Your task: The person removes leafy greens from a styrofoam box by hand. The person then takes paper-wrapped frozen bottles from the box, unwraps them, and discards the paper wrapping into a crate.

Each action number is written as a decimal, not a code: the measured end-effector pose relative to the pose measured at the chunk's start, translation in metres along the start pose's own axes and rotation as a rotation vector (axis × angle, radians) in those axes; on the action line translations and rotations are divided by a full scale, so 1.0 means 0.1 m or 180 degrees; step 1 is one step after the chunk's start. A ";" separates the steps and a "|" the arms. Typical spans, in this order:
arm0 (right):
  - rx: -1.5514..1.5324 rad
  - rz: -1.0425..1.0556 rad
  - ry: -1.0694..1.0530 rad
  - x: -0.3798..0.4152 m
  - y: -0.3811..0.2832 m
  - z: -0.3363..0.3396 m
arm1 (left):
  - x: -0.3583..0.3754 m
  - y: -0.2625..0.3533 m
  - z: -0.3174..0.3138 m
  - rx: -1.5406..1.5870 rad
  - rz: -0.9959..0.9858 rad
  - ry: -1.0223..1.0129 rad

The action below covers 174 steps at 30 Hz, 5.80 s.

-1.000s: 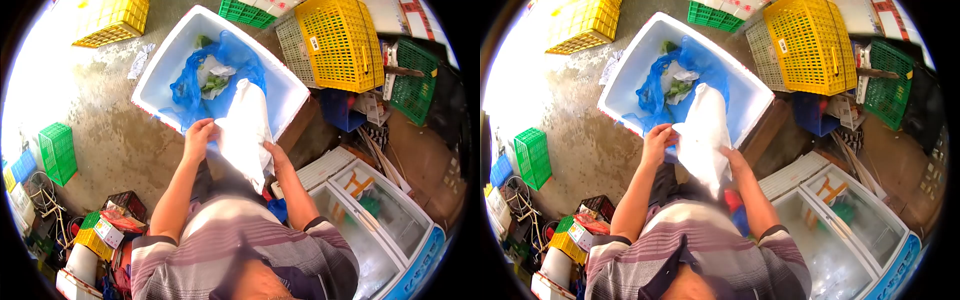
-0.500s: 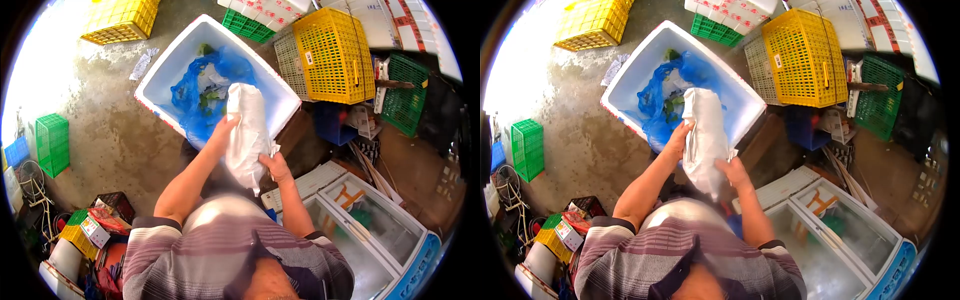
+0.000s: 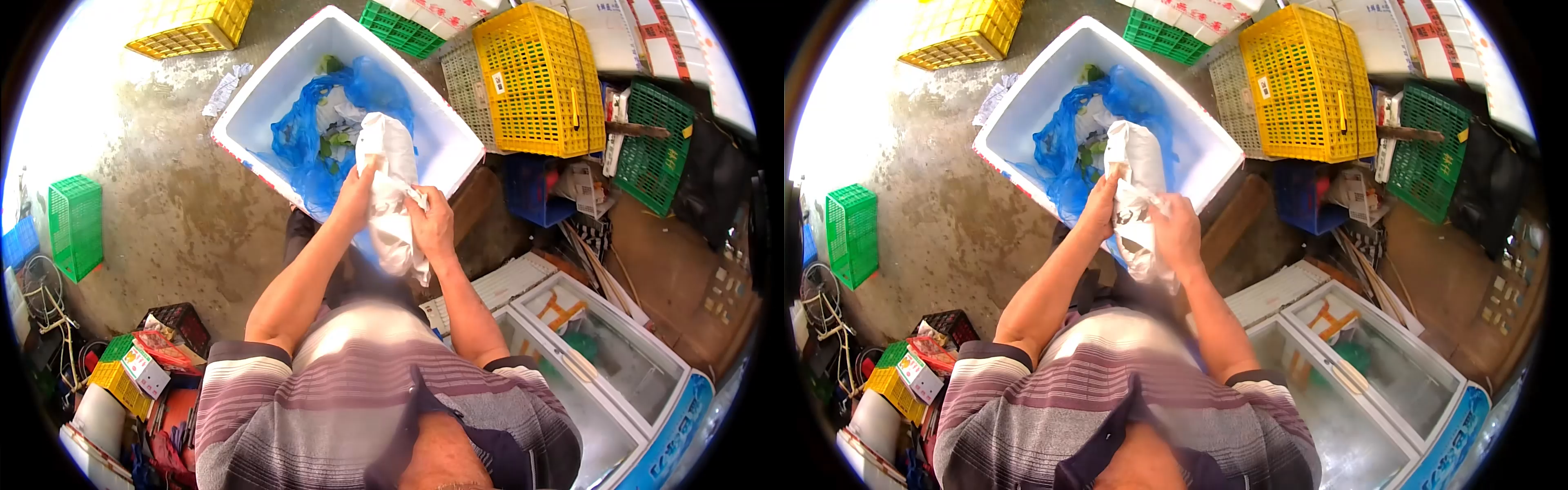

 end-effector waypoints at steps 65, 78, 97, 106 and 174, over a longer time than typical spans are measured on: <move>-0.1934 -0.1785 -0.0493 0.14 0.96 -0.69 | 0.07 -0.26 -0.10 0.0616 0.1045 -0.0697; -0.0468 0.1474 -0.1074 -0.64 -0.54 -0.25 | 0.08 -0.23 -0.01 0.0567 0.1218 -0.1118; -0.2277 -0.1723 -0.2146 -0.40 0.60 -0.72 | 0.09 -0.59 0.43 -0.0413 0.1636 -0.0123; -0.2724 -0.1893 -0.1475 -0.38 0.74 -0.46 | 0.31 -0.27 0.44 -0.0652 0.1059 -0.0602; -0.4648 -0.2593 -0.0084 -0.23 1.44 -0.44 | 0.70 0.86 1.60 0.0190 0.0118 0.0407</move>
Point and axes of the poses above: each hand's wrist, its own x-axis away from the middle knuckle, its own z-axis out of the back of the hand, y = z × x, the point moved 9 cm from there along -x, towards the middle knuckle, and after that the axes turned 12 degrees about y, right-handed, at the moved point
